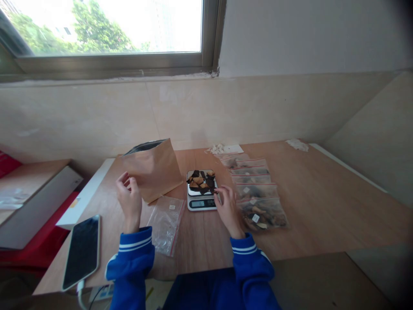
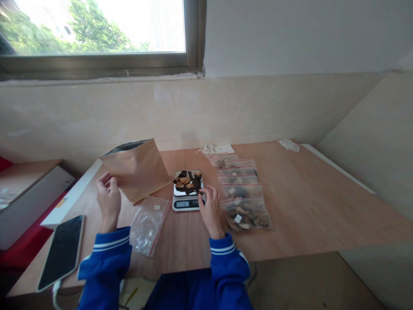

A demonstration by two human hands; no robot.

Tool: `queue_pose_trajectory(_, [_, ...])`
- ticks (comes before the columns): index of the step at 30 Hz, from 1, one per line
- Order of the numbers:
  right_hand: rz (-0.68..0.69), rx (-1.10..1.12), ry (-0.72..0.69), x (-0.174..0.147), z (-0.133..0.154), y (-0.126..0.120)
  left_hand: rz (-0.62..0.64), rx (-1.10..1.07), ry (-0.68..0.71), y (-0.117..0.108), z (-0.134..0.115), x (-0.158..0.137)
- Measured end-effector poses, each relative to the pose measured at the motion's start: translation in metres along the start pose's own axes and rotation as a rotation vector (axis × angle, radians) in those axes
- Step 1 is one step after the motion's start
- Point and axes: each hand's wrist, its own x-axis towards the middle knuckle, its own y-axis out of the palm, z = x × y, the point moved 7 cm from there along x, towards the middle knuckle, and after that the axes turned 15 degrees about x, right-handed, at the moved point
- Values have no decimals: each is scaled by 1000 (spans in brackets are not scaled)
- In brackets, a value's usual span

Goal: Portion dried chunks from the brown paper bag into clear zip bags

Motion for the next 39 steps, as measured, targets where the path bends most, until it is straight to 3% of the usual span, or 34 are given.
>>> queue_pose_trajectory(7, [-6, 85, 34, 1, 3, -4, -17, 6, -2, -6, -2, -1])
queue_pose_trajectory(12, [-115, 313, 62, 12, 20, -18, -77, 5, -64, -15, 11, -30])
queue_pose_trajectory(16, [-37, 613, 118, 44, 55, -10, 79, -4, -86, -4, 23, -65])
queue_pose_trajectory(22, [183, 721, -127, 127, 159, 21, 128, -32, -120, -2, 35, -88])
queue_pose_trajectory(27, [449, 680, -257, 176, 215, 83, 266, -24, -202, 6, 58, -114])
queue_pose_trajectory(33, [655, 441, -371, 182, 218, 142, 402, 16, -186, 15, 76, -135])
queue_pose_trajectory(39, [749, 358, -351, 176, 203, 145, 439, 16, -165, 18, 78, -133])
